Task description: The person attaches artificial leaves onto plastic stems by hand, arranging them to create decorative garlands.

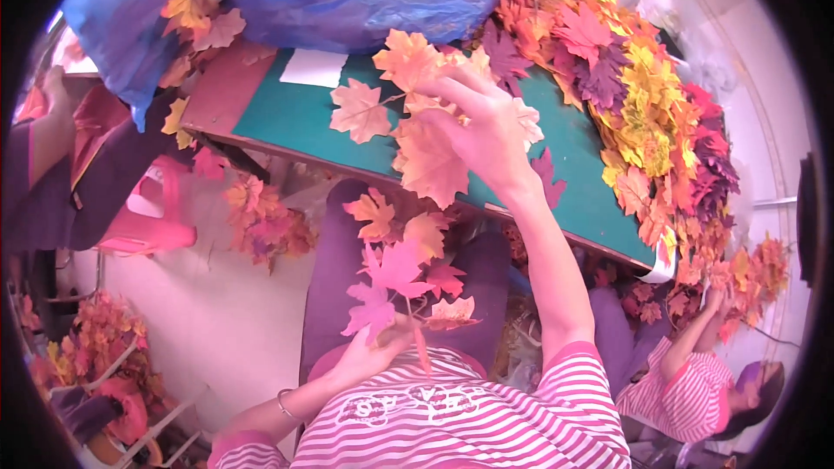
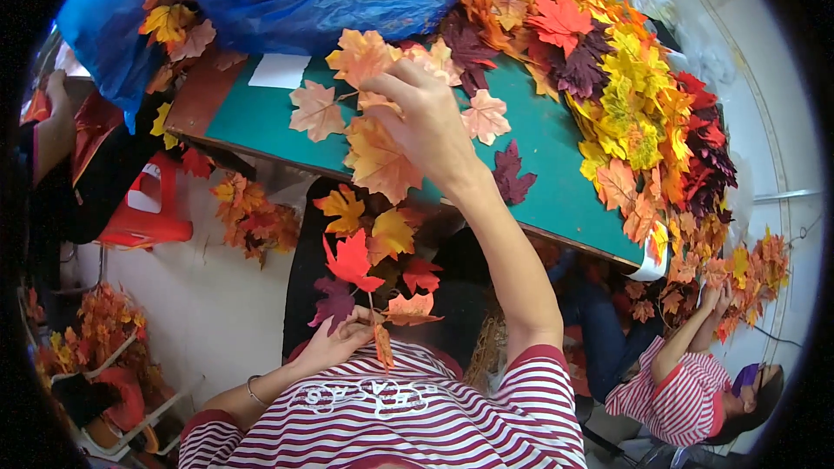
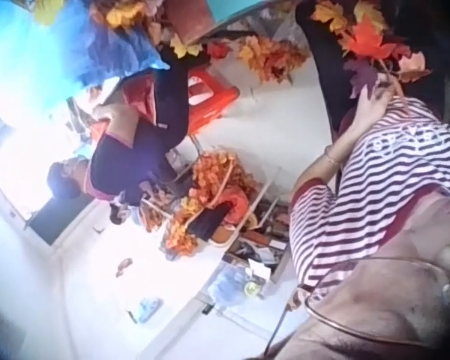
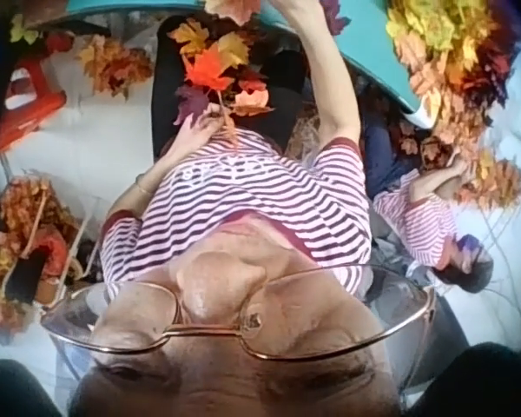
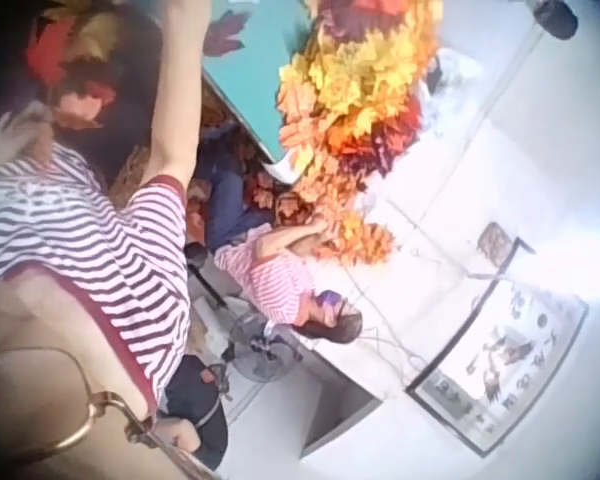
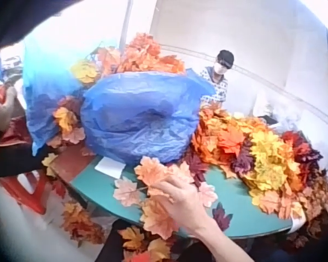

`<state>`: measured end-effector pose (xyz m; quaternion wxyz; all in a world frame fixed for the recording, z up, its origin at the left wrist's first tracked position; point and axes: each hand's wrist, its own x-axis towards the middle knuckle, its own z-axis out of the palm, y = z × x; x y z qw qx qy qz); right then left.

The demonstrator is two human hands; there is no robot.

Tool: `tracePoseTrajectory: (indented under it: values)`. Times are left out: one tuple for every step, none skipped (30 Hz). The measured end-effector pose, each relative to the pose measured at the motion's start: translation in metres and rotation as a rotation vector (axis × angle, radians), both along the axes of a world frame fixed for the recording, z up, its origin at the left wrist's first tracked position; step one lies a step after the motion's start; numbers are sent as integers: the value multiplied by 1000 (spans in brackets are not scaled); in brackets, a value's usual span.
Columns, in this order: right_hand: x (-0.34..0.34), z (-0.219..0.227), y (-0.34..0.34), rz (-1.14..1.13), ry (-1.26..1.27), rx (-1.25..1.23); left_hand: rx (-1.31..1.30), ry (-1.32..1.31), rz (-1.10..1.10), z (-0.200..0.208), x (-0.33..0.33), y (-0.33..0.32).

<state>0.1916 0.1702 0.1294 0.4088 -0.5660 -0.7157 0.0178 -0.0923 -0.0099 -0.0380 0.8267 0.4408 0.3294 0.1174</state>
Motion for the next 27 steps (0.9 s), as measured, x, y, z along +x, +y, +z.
tracePoseTrajectory:
  values:
    - [-6,-2,8,41,-16,21,15,-8,17,3,0,0]
    - [-8,-5,16,78,-31,39,25,-16,31,8,0,1]
    - [-7,-6,22,84,-24,33,-5,-47,42,19,0,4]
    - [-6,-8,26,112,-53,51,-13,-41,46,16,-3,5]
    - [-4,-11,32,142,-78,61,109,35,52,8,-8,4]
    - [-5,-13,33,170,-98,66,224,114,53,6,-12,-1]
    - [-3,-12,36,98,-98,89,212,88,68,0,-11,1]
    - [-3,-6,39,78,-169,154,194,68,91,-3,-10,9]
    - [4,2,40,110,-211,281,202,71,94,6,-9,17]
    - [-7,14,27,9,-125,254,200,78,102,15,-11,24]
    - [-4,22,20,-138,-191,100,222,79,175,17,-14,27]
    - [-19,70,-7,-120,-329,196,250,48,192,19,-8,31]
    - [-34,74,-21,-116,-35,173,138,31,267,14,-7,33]
    - [-33,78,-39,-85,-429,409,41,0,336,9,-4,39]
    - [-29,76,-50,-50,-492,470,-51,-66,339,20,-1,44]
    - [-50,74,-80,-152,-279,249,-62,-48,352,21,1,44]
    - [-66,69,-107,-262,-77,28,-92,-50,427,21,5,43]
    - [-49,61,-117,208,-49,99,-119,-57,490,24,8,44]
    - [-54,24,-132,337,95,-100,-113,-109,369,23,0,48]
    - [-63,22,-147,382,138,-276,-122,-111,347,25,4,48]
    - [-65,8,-159,465,219,-422,-337,-202,409,26,7,48]
    - [-68,-14,-174,412,290,-474,-553,-291,470,26,9,48]
    - [-67,-32,-181,360,314,-443,-635,-307,451,23,9,48]
    - [-70,-38,-189,246,353,-496,-637,-299,445,22,11,45]
    - [-72,-39,-195,223,315,-507,-575,-322,450,22,14,42]
    - [-73,-40,-199,198,279,-516,-512,-342,452,21,17,39]
    - [-77,-41,-200,189,290,-513,-438,-310,408,18,20,34]
